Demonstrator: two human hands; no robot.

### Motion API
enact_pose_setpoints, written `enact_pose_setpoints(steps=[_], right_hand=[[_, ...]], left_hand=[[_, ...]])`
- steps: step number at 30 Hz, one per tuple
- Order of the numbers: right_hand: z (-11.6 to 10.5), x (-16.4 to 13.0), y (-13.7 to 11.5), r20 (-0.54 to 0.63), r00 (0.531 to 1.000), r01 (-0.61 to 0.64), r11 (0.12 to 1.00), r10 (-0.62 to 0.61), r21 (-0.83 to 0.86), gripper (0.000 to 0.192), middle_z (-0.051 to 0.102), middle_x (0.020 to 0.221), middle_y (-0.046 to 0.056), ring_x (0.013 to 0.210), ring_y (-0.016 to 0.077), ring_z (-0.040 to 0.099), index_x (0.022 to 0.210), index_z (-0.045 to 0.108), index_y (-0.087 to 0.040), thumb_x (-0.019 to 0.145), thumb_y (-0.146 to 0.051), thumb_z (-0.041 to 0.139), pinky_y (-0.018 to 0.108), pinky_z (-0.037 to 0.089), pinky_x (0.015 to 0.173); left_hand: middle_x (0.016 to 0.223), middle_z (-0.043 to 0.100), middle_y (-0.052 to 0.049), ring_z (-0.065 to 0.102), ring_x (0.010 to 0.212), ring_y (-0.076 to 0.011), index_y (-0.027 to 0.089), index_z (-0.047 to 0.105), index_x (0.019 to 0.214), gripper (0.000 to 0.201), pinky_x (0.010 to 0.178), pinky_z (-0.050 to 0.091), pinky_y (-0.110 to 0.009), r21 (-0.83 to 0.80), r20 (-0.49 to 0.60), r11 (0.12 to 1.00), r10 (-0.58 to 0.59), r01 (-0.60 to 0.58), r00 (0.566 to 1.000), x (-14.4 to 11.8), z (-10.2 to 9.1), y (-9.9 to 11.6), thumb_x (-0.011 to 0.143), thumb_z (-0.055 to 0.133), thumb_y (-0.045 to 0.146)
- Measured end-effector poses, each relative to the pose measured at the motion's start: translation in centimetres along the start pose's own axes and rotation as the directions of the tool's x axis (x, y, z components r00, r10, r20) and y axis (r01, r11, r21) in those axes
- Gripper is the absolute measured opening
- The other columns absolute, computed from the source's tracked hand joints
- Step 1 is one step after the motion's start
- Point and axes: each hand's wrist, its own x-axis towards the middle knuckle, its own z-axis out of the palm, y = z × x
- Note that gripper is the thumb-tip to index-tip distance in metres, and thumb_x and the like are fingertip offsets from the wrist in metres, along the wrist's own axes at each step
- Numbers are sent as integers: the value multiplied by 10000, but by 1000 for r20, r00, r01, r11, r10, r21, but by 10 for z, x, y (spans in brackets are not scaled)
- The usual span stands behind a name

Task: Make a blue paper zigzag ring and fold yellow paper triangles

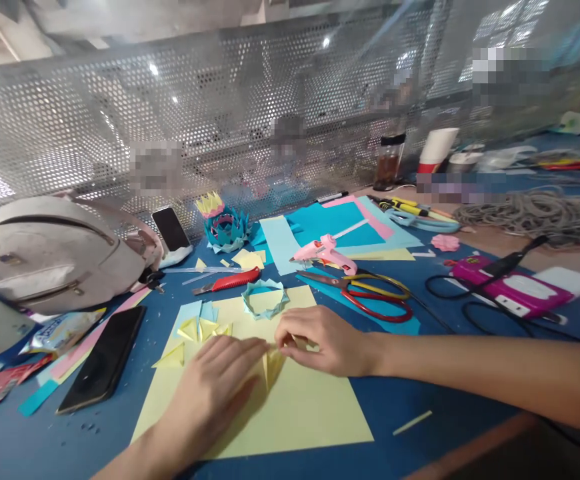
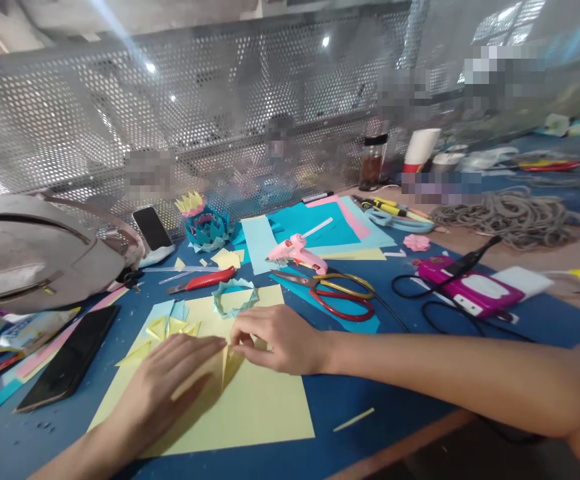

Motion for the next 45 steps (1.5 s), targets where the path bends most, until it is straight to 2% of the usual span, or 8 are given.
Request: enact_pose_setpoints(steps=[3, 5, 9, 24, 30, 36, 42, 45], right_hand=[[-2, 1, -1, -92, 993, -67, 994, 75, 90, 143, 557, 756, -12, 629, 100, 459, 882, 584, -164, 968, -244, 503, 216, 359, 607], [-4, 1, -1, -119, 984, -117, 982, 136, 150, 163, 534, 737, -19, 624, 102, 448, 884, 581, -163, 971, -271, 495, 215, 356, 589], [-5, 1, -1, -123, 971, -177, 960, 207, 218, 195, 531, 713, -25, 609, 105, 450, 895, 584, -161, 975, -309, 488, 217, 351, 564], [-6, -1, 0, -117, 989, -70, 983, 90, 170, 178, 547, 709, -18, 606, 94, 457, 904, 598, -151, 973, -255, 471, 200, 354, 560], [-5, -2, 1, -106, 992, -58, 986, 75, 155, 197, 540, 700, -19, 594, 91, 445, 900, 614, -147, 975, -273, 482, 199, 342, 551], [-6, -2, 1, -97, 995, -28, 993, 39, 112, 179, 605, 736, -2, 608, 92, 482, 907, 632, -148, 967, -231, 485, 196, 376, 569], [-5, -3, 2, -88, 995, -34, 997, 40, 73, 189, 630, 745, 10, 612, 100, 499, 914, 641, -148, 966, -236, 482, 197, 373, 554], [-4, -3, 2, -90, 995, -42, 996, 49, 78, 206, 643, 752, 22, 600, 101, 489, 909, 651, -141, 966, -249, 484, 202, 368, 550]], left_hand=[[1094, 694, -61, 645, 976, -223, 213, 602, 1164, 235, 823, 526, -343, -63, 91, 961, -264, 270, 960, 19, -4, -7, 932, 580, 188], [1027, 679, -43, 639, 946, -213, 208, 630, 1044, 129, 819, 512, -329, -124, 191, 923, -339, 365, 921, 32, -4, -10, 917, 623, 227], [958, 664, -11, 621, 889, -190, 217, 655, 921, 63, 824, 465, -309, -156, 307, 904, -339, 398, 890, 49, -1, -9, 877, 688, 249], [779, 705, 28, 622, 739, -152, 204, 677, 773, 74, 671, 438, -242, -217, 526, 816, -364, 535, 769, 56, -7, -9, 793, 644, 141], [988, 695, 8, 634, 883, -183, 238, 658, 980, 188, 820, 447, -307, -108, 431, 899, -342, 424, 835, 46, -17, -2, 810, 726, 199], [955, 656, -22, 631, 877, -232, 205, 580, 908, 320, 759, 457, -321, 98, 455, 895, -430, 435, 780, 31, -10, 20, 738, 828, 315], [805, 651, 26, 614, 765, -170, 203, 575, 833, 221, 674, 444, -247, -128, 522, 802, -446, 584, 727, 29, -14, 9, 721, 765, 210], [811, 670, 30, 625, 772, -160, 218, 638, 905, 159, 703, 462, -241, -247, 474, 797, -397, 551, 786, 33, -35, -16, 763, 701, 248]])
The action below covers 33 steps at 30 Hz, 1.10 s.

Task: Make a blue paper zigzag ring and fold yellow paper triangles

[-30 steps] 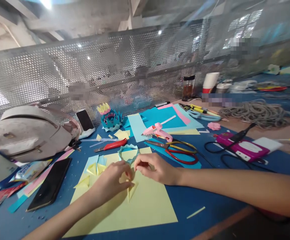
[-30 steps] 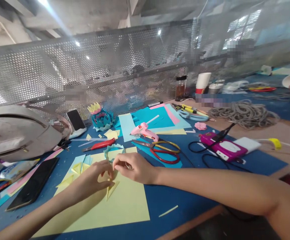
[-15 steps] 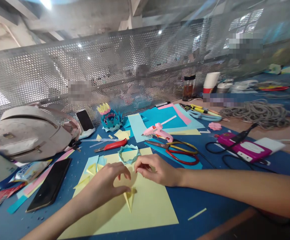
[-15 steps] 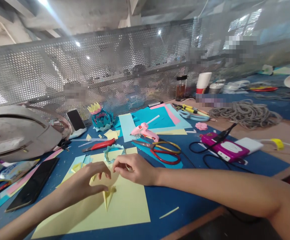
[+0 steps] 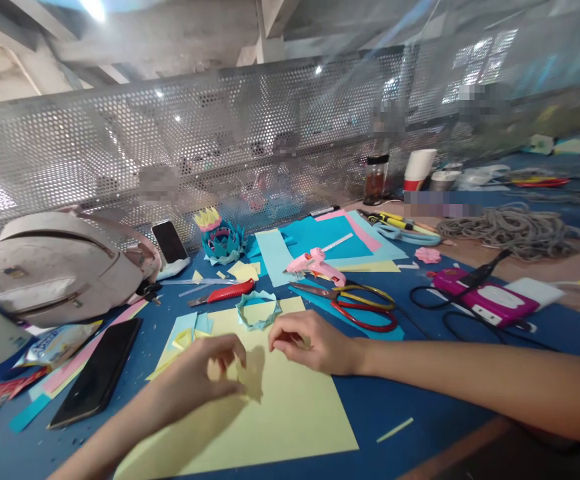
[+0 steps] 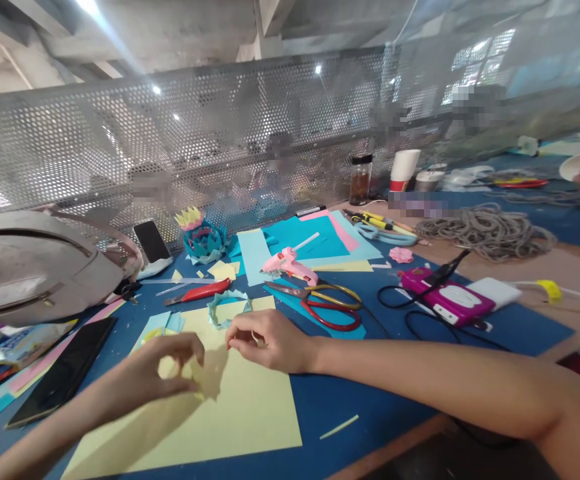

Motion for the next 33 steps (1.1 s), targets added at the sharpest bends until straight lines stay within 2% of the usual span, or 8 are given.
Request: enact_pose_setpoints(steps=[3, 5, 11, 14, 17, 25, 28, 33], right_hand=[[1, 0, -1, -5, 1000, 17, 1000, -17, 20, 210, 656, 757, 31, 590, 100, 480, 897, 660, -136, 957, -250, 494, 206, 367, 551], [0, 1, -1, -7, 999, 41, 999, -40, 27, 202, 664, 770, 33, 598, 101, 484, 897, 666, -141, 951, -232, 495, 206, 368, 553], [0, 1, 1, 20, 998, 64, 998, -64, 23, 180, 662, 773, 28, 605, 99, 499, 910, 670, -147, 938, -207, 503, 199, 372, 554], [0, 0, 2, 34, 997, 69, 997, -69, 17, 182, 659, 771, 30, 610, 100, 505, 918, 673, -146, 935, -204, 502, 198, 376, 558], [0, 0, 2, 29, 996, 78, 997, -79, 13, 197, 657, 757, 32, 602, 102, 503, 911, 676, -146, 944, -218, 495, 200, 380, 558], [0, 0, -2, 26, 996, 89, 996, -90, 15, 210, 619, 706, 23, 593, 110, 506, 885, 679, -156, 936, -230, 490, 201, 394, 558], [-1, 0, -1, 30, 993, 113, 993, -114, 21, 201, 606, 693, 15, 590, 106, 515, 880, 682, -150, 925, -213, 497, 199, 402, 568], [-1, 0, 0, 33, 991, 129, 992, -130, 13, 187, 612, 686, 11, 597, 106, 535, 875, 686, -149, 919, -204, 514, 198, 415, 583]], left_hand=[[908, 696, -1, 645, 866, -198, 238, 665, 1052, 266, 800, 479, -288, 94, -210, 996, 9, 11, 978, 7, -37, -19, 824, 665, 375], [889, 700, -8, 660, 890, -216, 224, 665, 1056, 309, 811, 495, -296, 121, -251, 992, -6, 38, 968, 14, -54, -34, 814, 686, 415], [995, 755, -82, 706, 937, -264, 179, 656, 1085, 313, 842, 537, -349, 178, -230, 983, -4, 46, 973, 39, -57, -61, 834, 636, 364], [1142, 728, -100, 644, 1099, -331, 202, 681, 1072, 256, 1008, 434, -471, 392, -382, 916, 77, 86, 921, 51, -63, -59, 851, 605, 307], [1137, 730, -87, 651, 1079, -331, 221, 689, 1098, 262, 1020, 412, -486, 573, -465, 808, 184, 136, 866, 68, -75, -56, 859, 599, 279], [1152, 730, -67, 665, 1099, -270, 218, 711, 1051, 181, 963, 472, -367, 531, -346, 839, 91, 115, 934, 142, -66, -69, 885, 638, 222], [1049, 707, -64, 682, 948, -210, 148, 672, 1050, 216, 858, 548, -400, 484, -246, 865, -14, 135, 969, 171, -59, -75, 944, 637, 332], [1176, 647, -81, 664, 992, -216, 153, 612, 1195, 311, 848, 572, -416, 422, -107, 893, -121, 156, 987, 203, -57, -85, 957, 630, 354]])
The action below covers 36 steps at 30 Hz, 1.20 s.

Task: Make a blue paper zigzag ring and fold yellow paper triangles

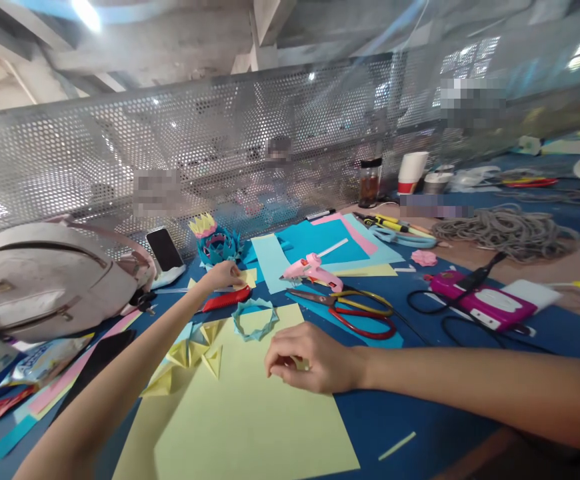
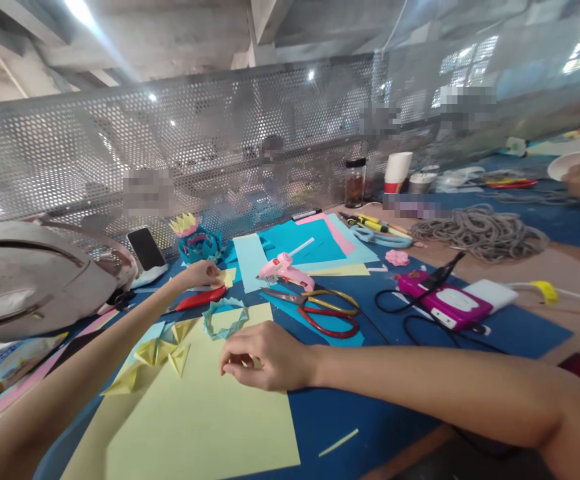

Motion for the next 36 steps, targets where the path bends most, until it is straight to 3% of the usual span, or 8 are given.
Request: enact_pose_setpoints(steps=[4, 12, 22, 25, 28, 32, 36], right_hand=[[0, -1, 1, 14, 1000, 2, 1000, -1, -4, 187, 622, 701, 16, 607, 108, 547, 888, 688, -150, 926, -212, 516, 198, 428, 595], [1, -1, 0, 21, 1000, 11, 1000, -11, -18, 197, 650, 716, 29, 617, 113, 560, 892, 698, -140, 923, -210, 516, 204, 437, 610], [2, -2, 2, 32, 999, 19, 999, -18, -29, 197, 642, 669, 17, 583, 109, 560, 897, 710, -145, 914, -220, 528, 198, 427, 585], [3, -3, 3, 32, 999, 24, 999, -23, -32, 194, 654, 673, 21, 577, 107, 559, 900, 709, -145, 914, -221, 531, 197, 422, 581], [3, -3, 3, 48, 999, 20, 999, -18, -37, 200, 649, 677, 20, 583, 108, 555, 897, 705, -150, 922, -232, 524, 201, 420, 589], [0, -2, 0, 26, 994, -109, 994, 109, 11, 225, 612, 673, 1, 573, 103, 522, 920, 658, -160, 966, -274, 470, 208, 384, 570], [-3, 3, -2, -172, 922, -318, 931, 348, 177, 257, 514, 694, -31, 602, 102, 471, 885, 518, -180, 1006, -395, 444, 210, 344, 558]], left_hand=[[1193, 642, -74, 659, 1011, -235, 151, 616, 1198, 324, 852, 571, -420, -51, 44, 999, -2, 4, 999, 6, 1, -4, 952, 635, 360], [1204, 636, -85, 658, 1014, -225, 157, 603, 1217, 325, 858, 570, -425, -148, -7, 989, 1, -2, 1000, 9, 5, -13, 956, 631, 349], [1088, 672, -60, 674, 915, -194, 143, 641, 1117, 270, 799, 577, -379, -263, -230, 965, -75, 12, 970, -4, -9, -17, 954, 634, 358], [984, 696, -47, 675, 903, -192, 140, 666, 932, 224, 817, 558, -373, -325, -344, 945, -79, -40, 936, -10, -13, -10, 910, 683, 362], [867, 719, -47, 689, 927, -218, 169, 616, 704, 265, 846, 528, -319, -417, -445, 894, -41, -166, 895, -19, -22, 3, 802, 733, 385], [825, 703, -45, 681, 814, -200, 171, 617, 811, 312, 778, 527, -296, -533, -490, 792, -2, -298, 872, -47, -29, 25, 787, 638, 481], [825, 706, -61, 667, 759, -192, 147, 657, 884, 359, 693, 528, -285, -636, -392, 711, 36, -299, 919, -100, -12, 48, 789, 617, 491]])
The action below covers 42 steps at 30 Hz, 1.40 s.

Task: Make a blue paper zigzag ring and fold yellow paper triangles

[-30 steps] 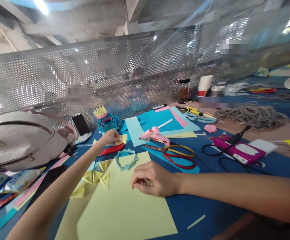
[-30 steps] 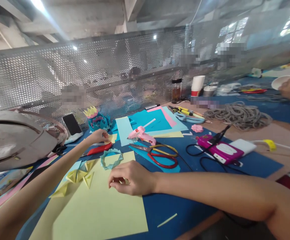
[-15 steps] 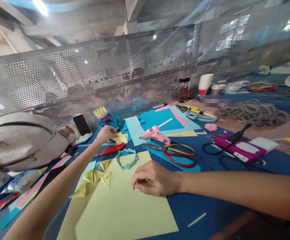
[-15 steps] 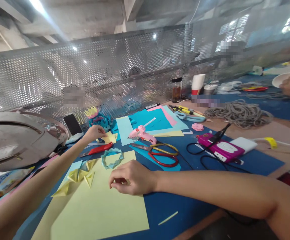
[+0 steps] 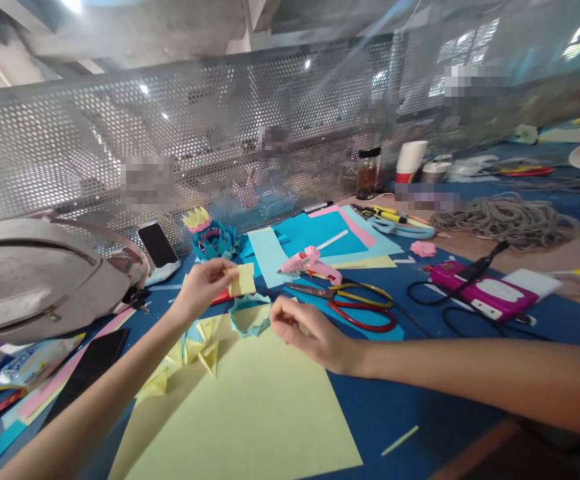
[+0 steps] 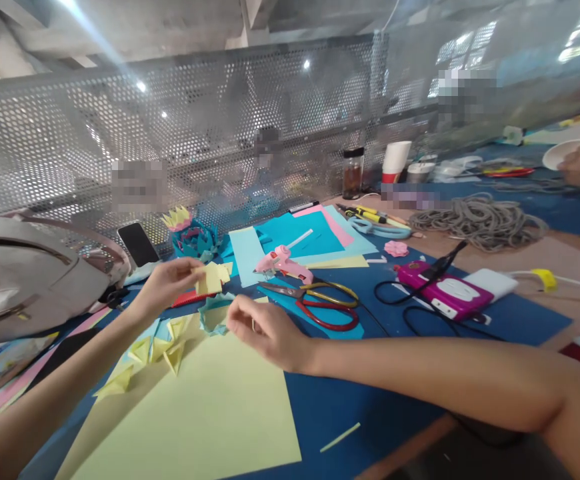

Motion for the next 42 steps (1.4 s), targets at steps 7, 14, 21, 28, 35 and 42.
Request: enact_pose_setpoints(steps=[7, 14, 21, 28, 35, 42], right_hand=[[6, 8, 11, 125, 989, -71, 993, 83, -99, 336, 451, 615, -55, 554, 91, 411, 739, 474, -181, 928, -431, 596, 213, 276, 518], [8, 8, 13, 195, 981, 41, 962, 13, -269, 303, 502, 622, -34, 587, 98, 448, 675, 487, -174, 917, -306, 615, 215, 314, 559], [9, 7, 13, 408, 903, 262, 927, -136, -269, 277, 534, 671, -21, 682, 123, 501, 693, 497, -185, 932, -285, 596, 236, 366, 630], [10, 6, 13, 427, 890, 316, 889, -158, -331, 155, 607, 758, 8, 760, 151, 550, 795, 576, -183, 925, -259, 609, 246, 403, 673], [6, 5, 11, 475, 839, 469, 795, -266, -385, 134, 668, 940, 44, 885, 167, 566, 980, 639, -179, 1001, -178, 506, 272, 431, 749], [7, 5, 6, 478, 848, 419, 843, -230, -338, 121, 671, 880, 44, 833, 161, 573, 991, 636, -172, 971, -151, 519, 277, 444, 735]], left_hand=[[944, 689, -63, 639, 770, -155, 181, 660, 965, 220, 645, 499, -255, -190, 182, 970, -115, 150, 976, -81, 28, 21, 801, 657, 328], [982, 693, -42, 628, 826, -166, 232, 641, 1014, 204, 687, 505, -260, -54, 157, 995, -78, 88, 985, -100, 34, 18, 814, 636, 270], [861, 684, 12, 591, 744, -154, 274, 617, 1007, 241, 693, 498, -241, 43, 208, 997, -77, 70, 975, -132, 43, 21, 791, 628, 166], [838, 654, 9, 601, 732, -154, 261, 575, 915, 219, 664, 495, -236, 91, 165, 996, -6, -10, 986, -136, 41, 20, 788, 568, 83], [827, 596, -11, 552, 711, -161, 250, 495, 867, 153, 630, 460, -265, 262, 154, 934, 208, -244, 966, -146, 43, 8, 933, 492, 112], [857, 653, -35, 611, 759, -159, 246, 585, 930, 174, 686, 503, -267, 178, 163, 942, 256, -283, 953, -146, 41, 6, 984, 465, 131]])
